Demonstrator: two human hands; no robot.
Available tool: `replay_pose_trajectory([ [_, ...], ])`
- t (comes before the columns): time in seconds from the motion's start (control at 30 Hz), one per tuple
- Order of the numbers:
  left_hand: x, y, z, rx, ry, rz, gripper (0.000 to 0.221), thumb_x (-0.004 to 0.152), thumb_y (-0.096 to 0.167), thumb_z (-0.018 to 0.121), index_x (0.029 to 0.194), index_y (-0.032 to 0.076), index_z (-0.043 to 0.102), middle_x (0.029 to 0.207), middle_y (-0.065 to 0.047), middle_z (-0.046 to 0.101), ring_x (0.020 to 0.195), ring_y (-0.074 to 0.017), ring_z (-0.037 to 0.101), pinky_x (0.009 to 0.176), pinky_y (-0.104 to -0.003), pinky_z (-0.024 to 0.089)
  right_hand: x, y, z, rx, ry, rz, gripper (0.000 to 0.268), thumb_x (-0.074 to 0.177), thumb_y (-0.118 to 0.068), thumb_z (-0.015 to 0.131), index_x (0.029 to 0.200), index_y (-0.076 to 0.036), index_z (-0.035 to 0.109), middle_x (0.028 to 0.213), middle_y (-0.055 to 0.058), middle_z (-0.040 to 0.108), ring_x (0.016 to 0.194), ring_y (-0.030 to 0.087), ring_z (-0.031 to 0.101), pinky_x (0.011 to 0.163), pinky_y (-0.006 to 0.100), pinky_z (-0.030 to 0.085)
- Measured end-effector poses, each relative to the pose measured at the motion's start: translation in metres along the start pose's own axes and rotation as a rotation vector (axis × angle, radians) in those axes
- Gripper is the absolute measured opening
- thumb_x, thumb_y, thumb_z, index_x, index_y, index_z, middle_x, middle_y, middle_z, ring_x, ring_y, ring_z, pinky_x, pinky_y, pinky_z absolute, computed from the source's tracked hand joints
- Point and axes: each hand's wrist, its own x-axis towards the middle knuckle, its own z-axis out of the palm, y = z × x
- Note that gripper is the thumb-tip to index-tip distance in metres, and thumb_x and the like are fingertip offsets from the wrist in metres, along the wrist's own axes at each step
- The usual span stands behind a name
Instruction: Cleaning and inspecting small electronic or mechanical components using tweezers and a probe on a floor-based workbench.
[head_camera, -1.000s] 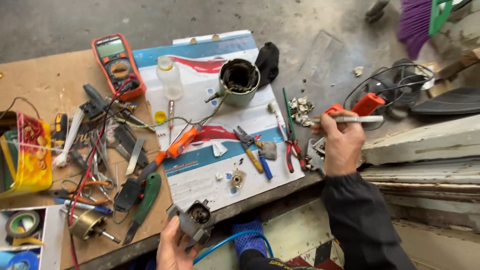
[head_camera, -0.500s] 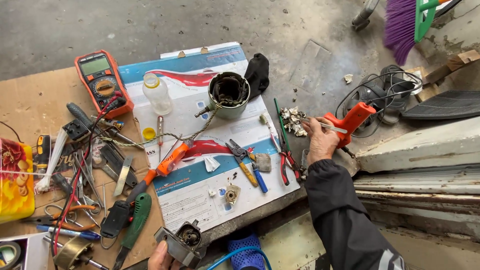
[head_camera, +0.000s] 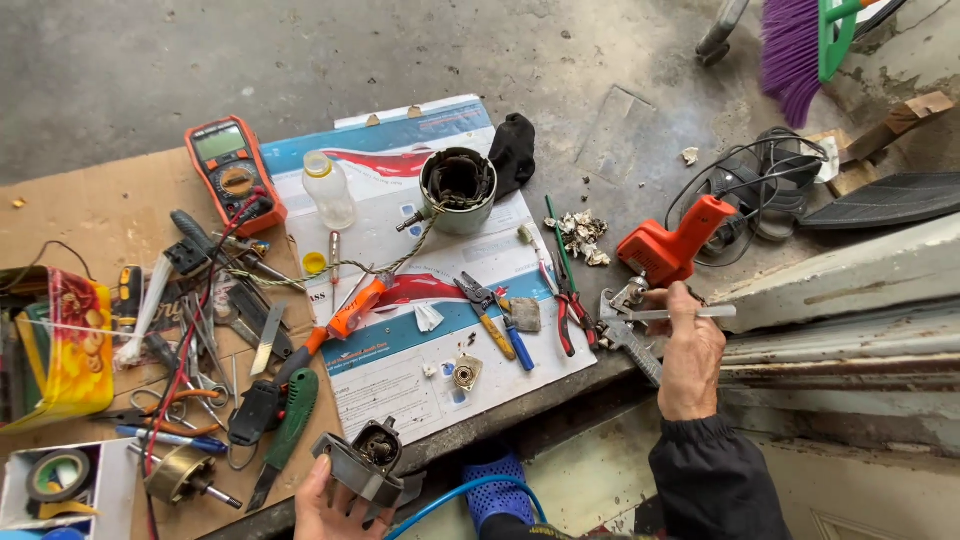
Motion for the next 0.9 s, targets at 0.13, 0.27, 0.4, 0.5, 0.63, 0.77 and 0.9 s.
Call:
replay_pose_trajectory([
  [0.13, -0.016, -0.004, -0.002, -0.021, -0.004, -0.007, 0.067, 0.103, 0.051, 0.044, 0.162, 0.022, 0.04, 0.158, -0.018, 0.041, 0.148, -0.0393, 0.044, 0.116, -0.063, 0.042, 0.019, -0.006, -0.001, -0.022, -0.169, -0.067, 0.025, 0.117, -0.028, 0.057, 0.11, -0.008, 0.07, 0.087, 0.006, 0.073, 0.075, 0.016, 0.067, 0.064, 0.033, 0.057],
  [0.27, -0.006, -0.009, -0.021, -0.011, -0.013, -0.001, 0.068, 0.1, 0.052, 0.046, 0.162, 0.021, 0.042, 0.159, -0.018, 0.041, 0.147, -0.04, 0.045, 0.114, -0.067, 0.044, 0.069, 0.027, 0.037, -0.457, -0.281, -0.085, 0.032, 0.114, -0.028, 0.059, 0.109, -0.003, 0.079, 0.09, 0.007, 0.075, 0.074, 0.016, 0.066, 0.068, 0.031, 0.053],
  [0.4, -0.002, -0.007, -0.026, -0.01, 0.013, 0.016, 0.068, 0.101, 0.052, 0.045, 0.164, 0.024, 0.04, 0.158, -0.02, 0.04, 0.149, -0.0426, 0.045, 0.114, -0.068, 0.046, 0.116, 0.072, 0.079, -0.731, -0.355, 0.061, 0.036, 0.106, -0.028, 0.071, 0.132, -0.003, 0.077, 0.118, 0.018, 0.08, 0.102, 0.031, 0.077, 0.097, 0.041, 0.06],
  [0.5, 0.023, -0.007, -0.042, -0.049, 0.034, 0.014, 0.065, 0.101, 0.05, 0.045, 0.162, 0.026, 0.041, 0.159, -0.02, 0.041, 0.149, -0.0424, 0.047, 0.114, -0.07, 0.047, 0.138, 0.1, 0.099, -0.824, -0.331, 0.002, 0.038, 0.1, -0.03, 0.076, 0.125, -0.001, 0.08, 0.117, 0.021, 0.081, 0.105, 0.038, 0.078, 0.097, 0.047, 0.059],
  [0.63, 0.043, -0.008, -0.048, -0.039, 0.016, 0.026, 0.06, 0.106, 0.046, 0.039, 0.162, 0.024, 0.04, 0.163, -0.018, 0.043, 0.152, -0.042, 0.046, 0.115, -0.073, 0.046, 0.139, 0.092, 0.111, -0.909, -0.347, -0.039, 0.029, 0.093, -0.015, 0.068, 0.112, 0.0, 0.082, 0.107, 0.025, 0.082, 0.096, 0.045, 0.079, 0.09, 0.052, 0.062],
  [0.77, 0.057, -0.012, -0.048, -0.058, 0.042, -0.018, 0.064, 0.102, 0.05, 0.045, 0.162, 0.027, 0.043, 0.162, -0.021, 0.043, 0.15, -0.0432, 0.049, 0.114, -0.07, 0.047, 0.139, 0.086, 0.114, -0.938, -0.367, -0.021, 0.027, 0.091, -0.009, 0.069, 0.112, 0.002, 0.082, 0.107, 0.027, 0.081, 0.094, 0.043, 0.08, 0.089, 0.052, 0.063],
  [0.9, 0.089, -0.018, -0.067, 0.057, -0.032, -0.06, 0.068, 0.105, 0.053, 0.041, 0.165, 0.022, 0.044, 0.159, -0.023, 0.046, 0.146, -0.0476, 0.048, 0.102, -0.068, 0.039, 0.128, 0.076, 0.111, -0.819, -0.273, -0.016, 0.021, 0.09, -0.012, 0.072, 0.102, 0.002, 0.081, 0.098, 0.025, 0.081, 0.086, 0.041, 0.078, 0.084, 0.048, 0.063],
])
